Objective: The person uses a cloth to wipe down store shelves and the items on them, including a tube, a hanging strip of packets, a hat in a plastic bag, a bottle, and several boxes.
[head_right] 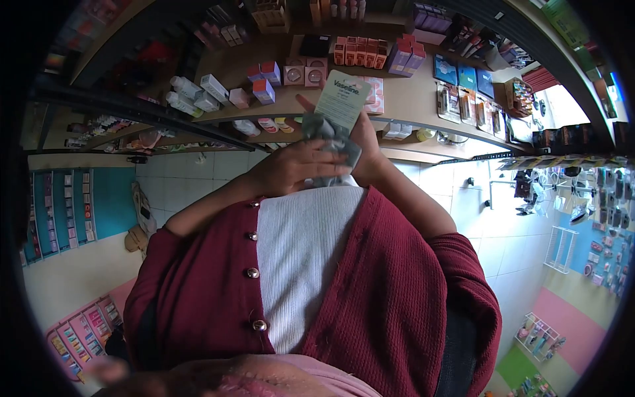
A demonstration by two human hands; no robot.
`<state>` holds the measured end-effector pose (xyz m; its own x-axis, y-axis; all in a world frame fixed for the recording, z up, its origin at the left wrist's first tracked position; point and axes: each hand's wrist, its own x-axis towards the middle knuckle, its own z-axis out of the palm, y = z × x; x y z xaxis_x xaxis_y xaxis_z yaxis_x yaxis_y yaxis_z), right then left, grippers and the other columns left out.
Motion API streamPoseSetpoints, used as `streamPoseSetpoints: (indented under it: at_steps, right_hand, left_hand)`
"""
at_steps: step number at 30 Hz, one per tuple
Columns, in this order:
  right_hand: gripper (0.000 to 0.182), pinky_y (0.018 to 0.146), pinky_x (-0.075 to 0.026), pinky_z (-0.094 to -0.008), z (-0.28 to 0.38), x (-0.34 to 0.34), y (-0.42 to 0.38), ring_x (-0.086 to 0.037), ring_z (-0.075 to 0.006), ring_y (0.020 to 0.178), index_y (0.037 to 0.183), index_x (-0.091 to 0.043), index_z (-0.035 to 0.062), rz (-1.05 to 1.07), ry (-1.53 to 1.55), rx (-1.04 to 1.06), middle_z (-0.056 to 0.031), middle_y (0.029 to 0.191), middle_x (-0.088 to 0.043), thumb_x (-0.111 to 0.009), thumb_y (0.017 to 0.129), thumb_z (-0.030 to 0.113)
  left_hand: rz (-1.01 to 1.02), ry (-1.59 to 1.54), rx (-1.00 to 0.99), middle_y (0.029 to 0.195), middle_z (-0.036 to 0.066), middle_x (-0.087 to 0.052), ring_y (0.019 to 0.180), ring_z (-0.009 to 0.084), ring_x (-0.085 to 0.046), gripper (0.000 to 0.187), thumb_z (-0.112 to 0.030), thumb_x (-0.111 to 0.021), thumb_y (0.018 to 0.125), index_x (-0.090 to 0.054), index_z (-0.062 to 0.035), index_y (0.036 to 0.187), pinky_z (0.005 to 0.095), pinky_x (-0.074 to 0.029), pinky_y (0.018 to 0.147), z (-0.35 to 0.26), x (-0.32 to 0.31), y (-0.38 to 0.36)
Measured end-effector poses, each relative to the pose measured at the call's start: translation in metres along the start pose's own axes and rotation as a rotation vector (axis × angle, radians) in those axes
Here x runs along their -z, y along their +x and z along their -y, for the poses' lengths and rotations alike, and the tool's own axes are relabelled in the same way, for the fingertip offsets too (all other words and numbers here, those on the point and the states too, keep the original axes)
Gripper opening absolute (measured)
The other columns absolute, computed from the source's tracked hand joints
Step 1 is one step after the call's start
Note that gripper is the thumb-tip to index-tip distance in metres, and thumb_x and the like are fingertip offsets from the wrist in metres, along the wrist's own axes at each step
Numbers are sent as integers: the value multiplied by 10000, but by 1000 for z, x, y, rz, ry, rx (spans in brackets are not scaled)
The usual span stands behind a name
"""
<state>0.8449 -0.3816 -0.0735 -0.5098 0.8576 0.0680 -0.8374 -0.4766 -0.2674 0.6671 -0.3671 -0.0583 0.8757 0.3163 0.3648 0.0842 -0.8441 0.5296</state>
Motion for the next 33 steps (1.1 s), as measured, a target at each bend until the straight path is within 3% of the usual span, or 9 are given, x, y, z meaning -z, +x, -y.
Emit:
streamPoseSetpoints:
  at_steps: [5, 7, 10, 14, 16, 19, 26, 31, 33]
  right_hand:
    - [711, 1031, -371, -452, 8, 29, -8, -483, -281, 1163, 1471, -245, 162, -263, -171, 24, -99, 1337, -439, -293, 935, 627]
    - [695, 1033, -334, -448, 9, 27, -11, -492, -237, 1067, 1416, -337, 114, -303, -152, -103, -51, 1125, -504, -419, 921, 595]
    - [657, 990, -413, -434, 2, 22, -12, -561, -241, 1051, 1358, -425, 92, -581, -227, -105, -88, 1162, -577, -441, 914, 577]
    - [574, 972, -443, -440, -3, 18, -14, -569, -235, 1088, 1337, -417, 83, -523, -378, -159, -90, 1160, -587, -474, 938, 492]
    - [421, 931, -485, -451, -5, 18, -14, -595, -227, 1068, 1260, -457, 100, -475, -308, -213, -79, 1162, -582, -497, 961, 394]
    - [330, 908, -498, -376, -8, 23, -20, -608, -196, 1028, 1240, -468, 66, -340, -386, -173, -85, 1142, -587, -408, 998, 283]
    - [368, 890, -484, -312, -22, 93, -28, -588, -196, 1021, 1297, -423, 12, -77, -1485, -72, -122, 1138, -569, -339, 992, 201]
    - [739, 1006, -404, -423, -15, 37, -23, -520, -251, 1160, 1346, -380, 39, -297, -134, -166, -148, 1263, -519, -298, 929, 645]
    - [798, 994, -414, -417, -10, 22, -21, -527, -251, 1146, 1347, -382, 46, -339, -90, -190, -143, 1266, -518, -263, 898, 695]
  left_hand:
    - [28, -529, 94, 1216, 57, -614, 1150, 213, -557, 421, -71, -630, 833, -581, -137, 1246, 347, -442, 968, 22, 21, -19]
    - [-268, -1119, 667, 1229, 67, -597, 1136, 167, -555, 395, 0, -566, 864, -567, -87, 1250, 308, -450, 947, 23, 31, -36]
    - [-943, -1231, 512, 1253, 52, -575, 1126, 136, -543, 396, 42, -511, 875, -560, -63, 1254, 307, -446, 952, 36, 33, -25]
    - [-1048, -660, 509, 1239, 79, -582, 1123, 191, -564, 372, 7, -562, 828, -595, -76, 1190, 360, -449, 965, 11, 40, -11]
    - [-348, 243, 12, 1253, 28, -576, 1153, 235, -541, 422, 2, -592, 791, -617, -146, 1185, 386, -420, 1006, 3, 49, -9]
    - [11, 90, -140, 1237, 18, -579, 1171, 276, -519, 399, -43, -617, 758, -637, -166, 1137, 418, -401, 1026, 7, 21, -8]
    - [25, 230, 73, 1231, 16, -587, 1196, 274, -500, 433, 39, -524, 775, -646, -181, 1127, 415, -380, 1042, 6, 15, -13]
    - [-1, 323, -23, 1145, 12, -611, 1150, 235, -523, 293, -51, -491, 833, -662, -149, 1049, 416, -370, 1050, 14, -6, -22]
    - [89, 208, -90, 1129, 12, -615, 1143, 226, -527, 276, -69, -498, 834, -664, -144, 1040, 418, -368, 1051, 10, -5, -20]
